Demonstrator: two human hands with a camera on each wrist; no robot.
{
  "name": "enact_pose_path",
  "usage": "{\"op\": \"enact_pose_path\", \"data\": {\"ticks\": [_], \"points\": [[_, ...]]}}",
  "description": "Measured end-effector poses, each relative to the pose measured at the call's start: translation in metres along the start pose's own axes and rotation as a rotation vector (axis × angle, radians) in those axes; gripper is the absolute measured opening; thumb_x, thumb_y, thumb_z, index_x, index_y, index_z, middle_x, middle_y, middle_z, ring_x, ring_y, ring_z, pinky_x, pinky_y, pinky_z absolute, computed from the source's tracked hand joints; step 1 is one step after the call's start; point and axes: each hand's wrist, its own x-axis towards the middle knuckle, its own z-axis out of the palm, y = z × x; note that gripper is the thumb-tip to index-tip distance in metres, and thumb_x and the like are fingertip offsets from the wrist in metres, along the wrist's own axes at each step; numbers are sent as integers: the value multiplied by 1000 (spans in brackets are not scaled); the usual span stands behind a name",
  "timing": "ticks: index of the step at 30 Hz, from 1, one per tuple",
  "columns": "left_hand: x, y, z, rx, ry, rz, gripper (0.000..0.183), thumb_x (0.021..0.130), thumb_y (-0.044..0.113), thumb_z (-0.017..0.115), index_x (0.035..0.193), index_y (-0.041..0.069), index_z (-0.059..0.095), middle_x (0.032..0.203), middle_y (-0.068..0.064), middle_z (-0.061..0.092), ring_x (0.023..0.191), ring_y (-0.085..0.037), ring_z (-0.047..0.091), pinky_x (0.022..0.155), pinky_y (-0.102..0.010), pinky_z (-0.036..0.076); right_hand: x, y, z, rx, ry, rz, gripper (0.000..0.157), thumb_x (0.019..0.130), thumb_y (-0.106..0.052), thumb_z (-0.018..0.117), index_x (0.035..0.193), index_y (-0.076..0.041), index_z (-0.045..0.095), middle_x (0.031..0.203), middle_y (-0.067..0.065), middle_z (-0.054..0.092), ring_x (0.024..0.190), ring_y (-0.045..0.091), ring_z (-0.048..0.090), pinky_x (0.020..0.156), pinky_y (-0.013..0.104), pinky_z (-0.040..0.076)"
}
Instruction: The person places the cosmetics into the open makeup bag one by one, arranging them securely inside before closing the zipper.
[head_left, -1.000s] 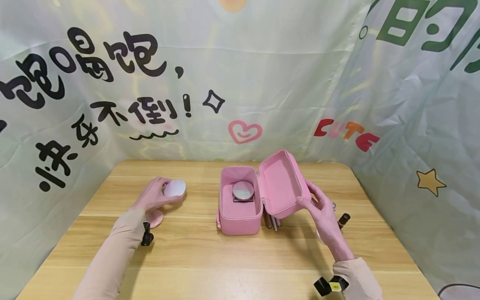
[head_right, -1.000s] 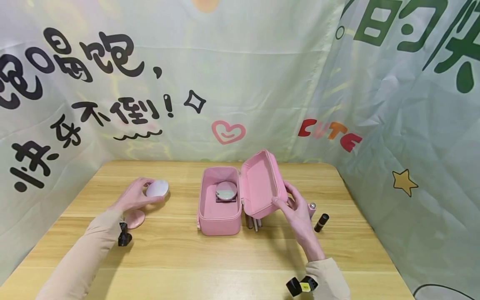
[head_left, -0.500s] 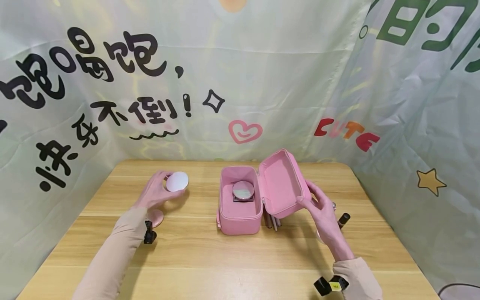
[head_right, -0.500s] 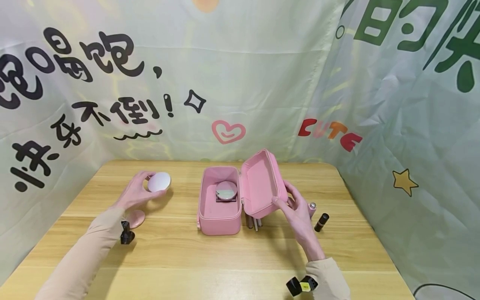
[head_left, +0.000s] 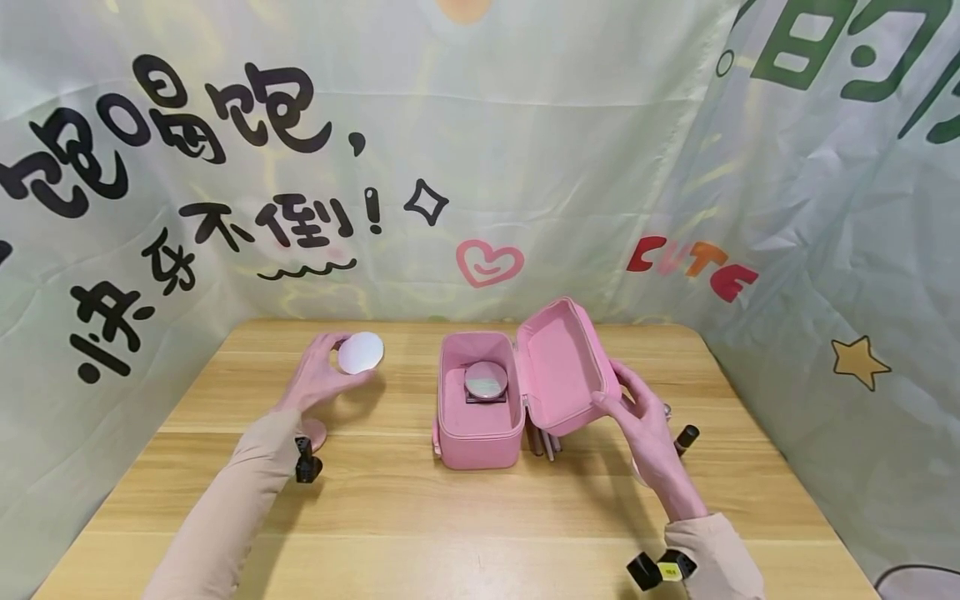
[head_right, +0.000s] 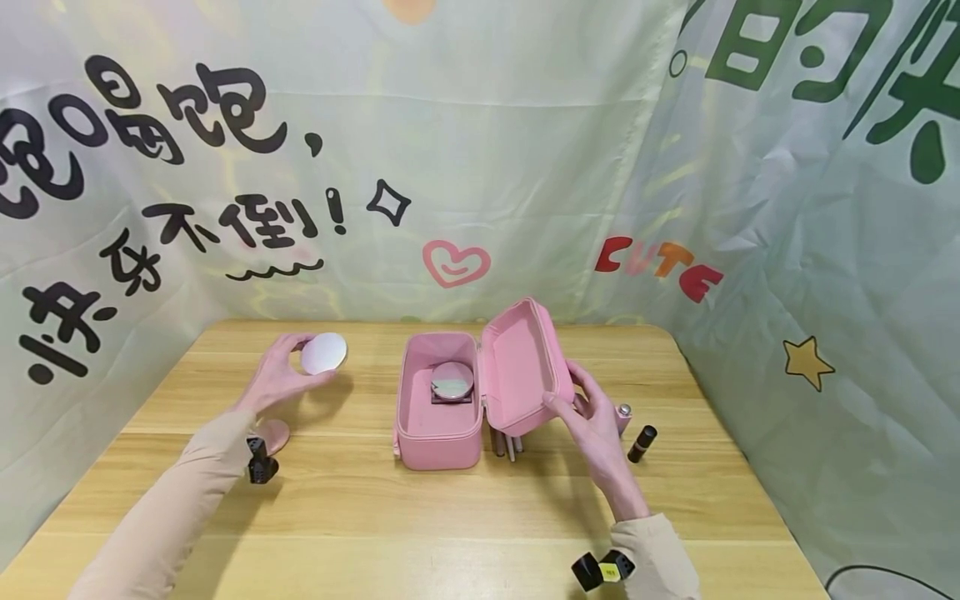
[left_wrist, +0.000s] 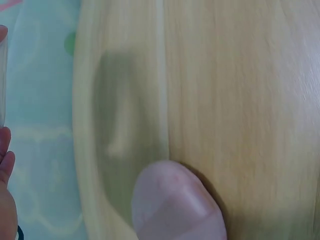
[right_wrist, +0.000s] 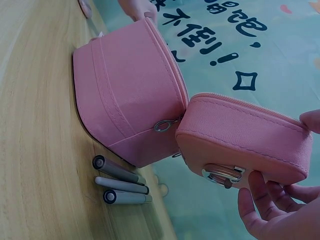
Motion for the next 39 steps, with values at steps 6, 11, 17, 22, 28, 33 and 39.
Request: {"op": "enact_pose_path", "data": {"ticks": [6, 11, 17, 22, 28, 33, 39], "points": [[5, 8, 3, -1, 6, 13, 75, 70, 27, 90, 132, -1, 57, 128, -23, 60, 118, -38, 55, 102, -60, 41, 0, 0, 0, -6, 1, 2, 61, 99, -6, 58, 154, 1, 33, 139, 0, 44, 115, -6, 59, 94, 11, 50], [10, 19, 4, -7, 10, 16, 77, 68, 28, 91, 131, 0, 58, 129, -22, 61, 119, -38, 55, 105, -60, 39, 1, 0, 0, -9, 1, 1, 61, 99, -7, 58, 154, 0, 33, 141, 2, 44, 115, -6, 59, 94, 11, 50], [18, 38, 1, -28, 6, -35, 78, 67, 33, 92, 132, 4, 59, 130, -18, 61, 121, -35, 55, 105, -55, 42, 1, 1, 0, -6, -2, 0, 60, 99, -7, 58, 154, 0, 33, 141, 2, 44, 115, -6, 59, 94, 11, 50], [25, 54, -4, -27, -16, -73, 78, 68, 36, 91, 133, 5, 59, 131, -18, 62, 121, -34, 55, 104, -53, 42, 1, 1, 0, -3, -2, -4, 60, 99, -6, 58, 154, 0, 34, 140, 1, 44, 115, -6, 59, 94, 11, 50], [30, 73, -10, -61, -38, -92, 77, 69, 35, 91, 133, 5, 60, 130, -18, 63, 123, -35, 57, 103, -52, 45, 0, 1, 0, -1, -4, -1, 61, 99, -7, 58, 154, -1, 33, 143, 4, 42, 116, -6, 59, 94, 11, 50], [34, 87, -14, -107, -67, -127, 80, 69, 33, 91, 136, 4, 58, 135, -18, 62, 128, -35, 56, 106, -53, 45, 0, 0, 0, 1, -4, 0, 61, 99, -7, 58, 155, -1, 32, 146, 8, 41, 116, -6, 59, 94, 11, 50], [37, 106, -16, -129, -111, -136, 80, 69, 33, 91, 136, 4, 58, 137, -17, 62, 129, -34, 55, 107, -52, 46, 0, 2, -1, -10, 1, -1, 63, 99, -9, 60, 155, 0, 32, 138, -4, 46, 115, -6, 59, 94, 11, 50]]}}
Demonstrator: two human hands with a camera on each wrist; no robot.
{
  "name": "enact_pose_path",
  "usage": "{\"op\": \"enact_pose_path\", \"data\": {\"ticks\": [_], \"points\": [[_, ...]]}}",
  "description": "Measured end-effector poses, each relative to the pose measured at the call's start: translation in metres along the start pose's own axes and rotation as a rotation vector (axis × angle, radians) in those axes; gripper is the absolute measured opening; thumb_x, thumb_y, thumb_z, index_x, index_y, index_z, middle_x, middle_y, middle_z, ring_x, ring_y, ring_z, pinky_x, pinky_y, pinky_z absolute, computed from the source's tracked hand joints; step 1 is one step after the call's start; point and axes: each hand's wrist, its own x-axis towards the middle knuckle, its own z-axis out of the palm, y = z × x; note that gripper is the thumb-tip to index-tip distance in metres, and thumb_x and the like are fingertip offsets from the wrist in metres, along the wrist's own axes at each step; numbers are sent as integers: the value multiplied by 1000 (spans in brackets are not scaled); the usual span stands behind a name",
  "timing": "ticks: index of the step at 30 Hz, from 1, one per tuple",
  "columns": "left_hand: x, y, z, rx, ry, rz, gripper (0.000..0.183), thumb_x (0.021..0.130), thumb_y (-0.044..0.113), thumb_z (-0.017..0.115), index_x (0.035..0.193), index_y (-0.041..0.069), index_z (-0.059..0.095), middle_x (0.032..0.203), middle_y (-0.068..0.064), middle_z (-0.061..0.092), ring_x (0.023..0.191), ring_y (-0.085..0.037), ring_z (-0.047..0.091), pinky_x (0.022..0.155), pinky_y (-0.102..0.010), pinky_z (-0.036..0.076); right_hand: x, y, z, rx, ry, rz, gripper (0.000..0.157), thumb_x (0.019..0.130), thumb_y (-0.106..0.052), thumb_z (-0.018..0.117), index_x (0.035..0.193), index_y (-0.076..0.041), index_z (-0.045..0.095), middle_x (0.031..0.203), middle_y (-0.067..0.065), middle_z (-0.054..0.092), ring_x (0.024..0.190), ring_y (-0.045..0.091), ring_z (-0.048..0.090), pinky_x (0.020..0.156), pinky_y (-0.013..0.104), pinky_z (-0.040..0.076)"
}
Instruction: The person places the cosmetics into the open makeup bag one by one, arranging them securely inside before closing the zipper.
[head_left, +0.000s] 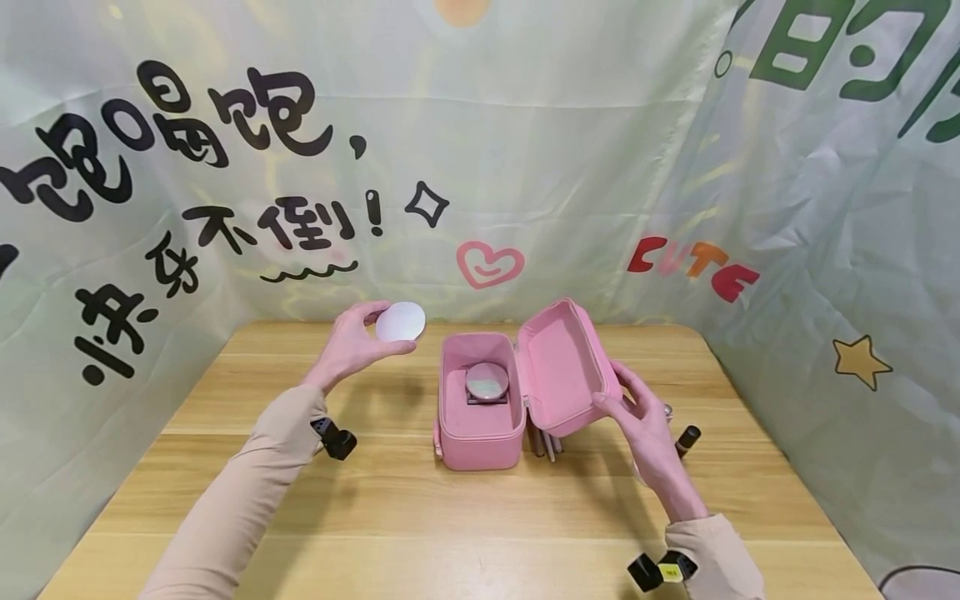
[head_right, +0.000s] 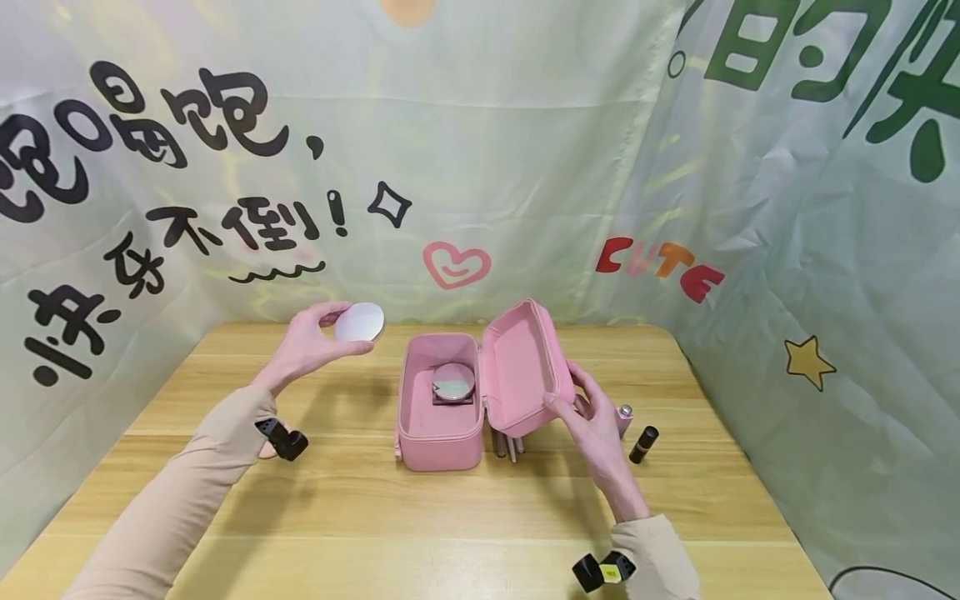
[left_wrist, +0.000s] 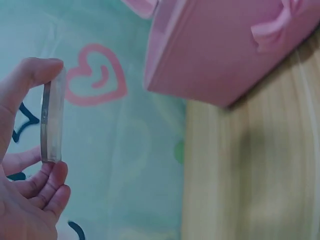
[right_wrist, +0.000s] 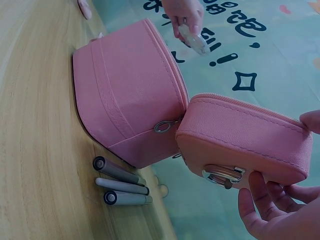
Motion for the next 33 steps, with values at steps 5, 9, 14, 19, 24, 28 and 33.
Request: {"op": "enact_pose_path", "data": {"ticks": [5, 9, 14, 19, 24, 28, 33], "points": [[0, 15, 3, 8, -13, 21, 77, 68, 33, 91, 133, 5, 61, 133, -16, 65, 125, -33, 58, 103, -49, 47, 0, 1, -1, -10, -1, -1, 64, 99, -10, 60, 155, 0, 31, 136, -7, 47, 115, -6, 59, 94, 11, 50], [1, 26, 6, 26, -16, 48, 73, 67, 34, 91, 129, 6, 64, 128, -15, 67, 119, -31, 61, 98, -46, 48, 0, 1, -1, -10, -2, -3, 64, 99, -11, 60, 155, 0, 31, 137, -6, 47, 115, -7, 59, 94, 11, 50], [3, 39, 9, 25, -33, 47, 73, 67, 35, 91, 128, 4, 65, 125, -15, 69, 115, -30, 64, 94, -43, 52, 0, 1, -1, -14, 2, -6, 64, 99, -11, 60, 155, 1, 31, 135, -7, 48, 115, -7, 59, 94, 10, 50], [7, 51, 12, 38, -72, 21, 77, 67, 37, 90, 130, 2, 64, 125, -17, 70, 114, -30, 65, 94, -42, 53, 0, 1, -1, -14, 3, -7, 64, 99, -10, 60, 155, 1, 31, 135, -7, 48, 115, -7, 59, 94, 10, 50], [10, 61, 16, 34, -113, -3, 74, 69, 35, 89, 131, 2, 64, 125, -18, 70, 111, -30, 66, 92, -41, 54, 0, 1, -1, -14, -1, -13, 63, 99, -10, 60, 154, 2, 32, 136, -6, 47, 115, -7, 59, 94, 10, 50], [13, 69, 21, 32, -119, 9, 65, 70, 35, 90, 123, 5, 69, 117, -15, 73, 103, -27, 66, 86, -36, 53, 0, 0, 0, -12, -2, -15, 63, 99, -9, 60, 154, 2, 32, 136, -6, 47, 116, -7, 59, 94, 10, 50], [19, 76, 28, 63, -132, 32, 51, 69, 36, 90, 107, 6, 73, 102, -12, 74, 90, -23, 63, 77, -29, 48, 0, -1, 1, -1, 1, -13, 62, 99, -7, 59, 154, 1, 33, 137, -3, 46, 115, -7, 59, 94, 11, 50]]}}
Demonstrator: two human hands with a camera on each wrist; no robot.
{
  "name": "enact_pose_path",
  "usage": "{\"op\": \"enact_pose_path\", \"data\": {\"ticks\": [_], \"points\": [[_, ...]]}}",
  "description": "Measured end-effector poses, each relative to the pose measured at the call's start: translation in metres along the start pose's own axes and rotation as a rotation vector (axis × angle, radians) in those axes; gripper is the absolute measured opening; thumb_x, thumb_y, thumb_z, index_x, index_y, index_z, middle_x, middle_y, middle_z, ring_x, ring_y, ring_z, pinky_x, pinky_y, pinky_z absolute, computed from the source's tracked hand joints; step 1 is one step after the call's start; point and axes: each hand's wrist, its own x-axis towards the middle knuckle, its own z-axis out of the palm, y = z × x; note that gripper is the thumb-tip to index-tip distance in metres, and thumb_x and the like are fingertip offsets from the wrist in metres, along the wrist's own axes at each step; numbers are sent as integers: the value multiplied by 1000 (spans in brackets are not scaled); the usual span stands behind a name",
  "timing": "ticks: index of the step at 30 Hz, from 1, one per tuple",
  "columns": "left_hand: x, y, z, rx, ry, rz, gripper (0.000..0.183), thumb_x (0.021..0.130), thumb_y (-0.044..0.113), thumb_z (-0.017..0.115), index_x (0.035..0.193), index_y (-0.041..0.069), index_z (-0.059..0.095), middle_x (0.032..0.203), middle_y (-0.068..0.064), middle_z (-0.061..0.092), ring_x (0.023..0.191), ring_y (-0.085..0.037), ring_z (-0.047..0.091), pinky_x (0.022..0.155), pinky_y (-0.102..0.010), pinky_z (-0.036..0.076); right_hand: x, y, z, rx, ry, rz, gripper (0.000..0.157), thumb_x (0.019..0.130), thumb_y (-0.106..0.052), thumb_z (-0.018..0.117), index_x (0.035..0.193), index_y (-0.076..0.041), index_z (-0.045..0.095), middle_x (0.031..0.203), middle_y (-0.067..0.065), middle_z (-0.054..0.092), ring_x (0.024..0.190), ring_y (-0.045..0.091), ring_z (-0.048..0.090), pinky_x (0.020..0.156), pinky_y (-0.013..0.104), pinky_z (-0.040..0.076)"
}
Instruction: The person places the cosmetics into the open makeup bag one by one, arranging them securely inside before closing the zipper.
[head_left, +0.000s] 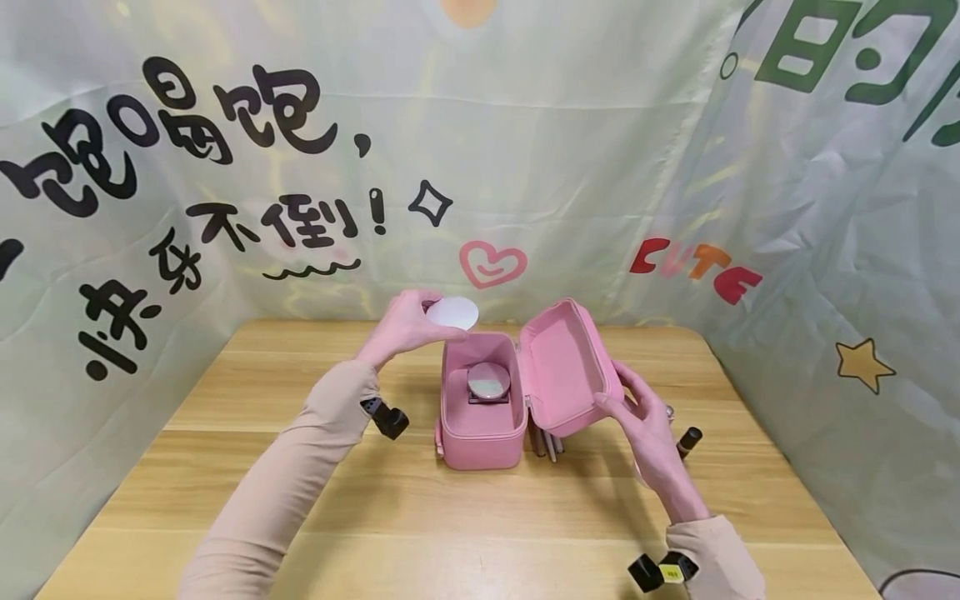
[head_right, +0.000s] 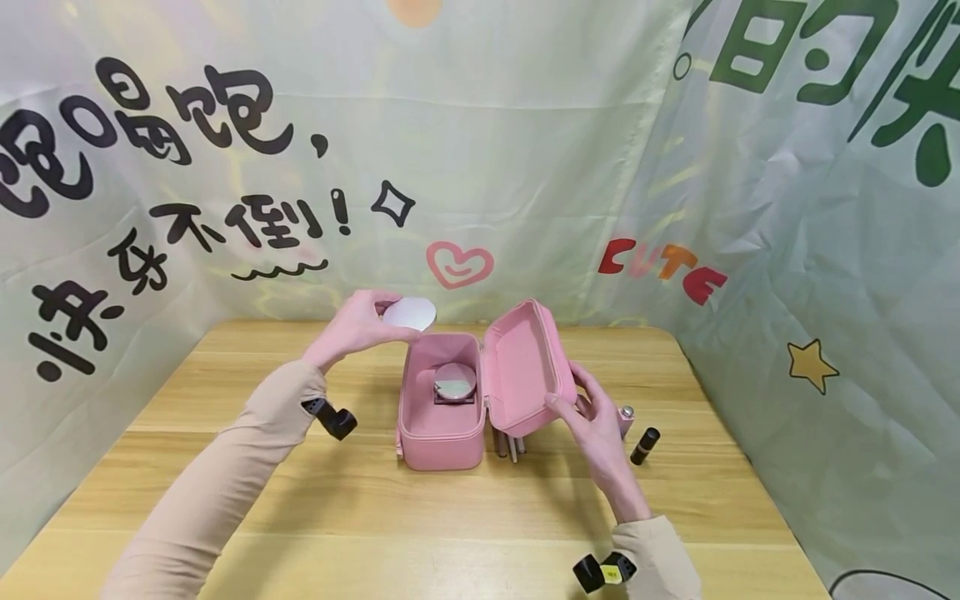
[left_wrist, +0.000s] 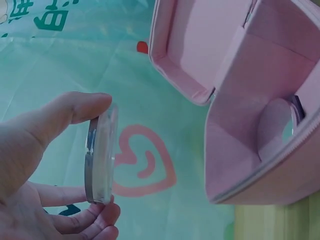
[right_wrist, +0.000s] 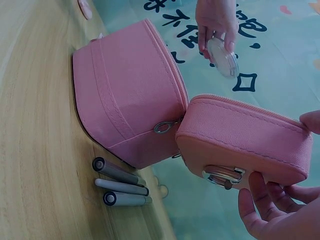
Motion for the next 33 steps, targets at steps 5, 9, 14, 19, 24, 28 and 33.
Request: {"op": "enact_pose_path", "data": {"ticks": [5, 9, 14, 19, 24, 28, 33], "points": [[6, 7, 4, 7, -41, -36, 53, 68, 35, 90, 107, 4, 73, 100, -12, 73, 89, -22, 60, 76, -28, 46, 0, 0, 1, 10, -2, -10, 60, 99, -5, 58, 154, 1, 34, 137, 0, 45, 114, -6, 60, 93, 11, 50], [11, 9, 8, -10, -74, -51, 46, 68, 31, 90, 101, 3, 74, 94, -11, 71, 86, -20, 57, 74, -26, 45, 0, 0, 1, 10, -3, -11, 60, 99, -5, 58, 154, 1, 34, 136, 1, 45, 114, -5, 60, 93, 11, 50], [15, 10, 13, -13, -94, -46, 32, 69, 28, 89, 80, 6, 70, 73, -1, 61, 73, -15, 51, 66, -23, 42, 0, 0, 1, 7, -5, -9, 62, 99, -6, 59, 154, 2, 33, 136, -2, 46, 114, -5, 60, 94, 11, 50], [20, 10, 18, -12, -135, -45, 46, 67, 27, 90, 65, 12, 47, 58, 8, 37, 58, -9, 35, 56, -23, 33, 0, 1, 0, 1, -3, -12, 63, 99, -8, 60, 154, 3, 32, 134, -8, 49, 115, -6, 60, 94, 11, 50], [26, 11, 28, 44, -161, -91, 54, 66, 25, 90, 62, 14, 37, 59, 7, 30, 57, -10, 31, 55, -24, 29, 1, 2, -1, -4, -3, -12, 63, 99, -9, 60, 154, 3, 32, 134, -8, 49, 115, -5, 60, 94, 11, 50], [34, 10, 37, 117, -204, -138, 64, 65, 28, 92, 58, 17, 29, 56, 7, 23, 54, -10, 24, 53, -25, 25, 1, 2, -1, -3, -1, -8, 63, 99, -9, 60, 154, 2, 32, 134, -8, 49, 115, -5, 60, 94, 11, 50], [41, 10, 46, 222, -238, -152, 68, 64, 30, 94, 56, 17, 27, 54, 7, 20, 52, -9, 19, 50, -24, 23, 1, 1, 0, 5, -3, -11, 62, 99, -8, 60, 154, 3, 33, 134, -7, 49, 115, -4, 60, 94, 12, 50]]}}
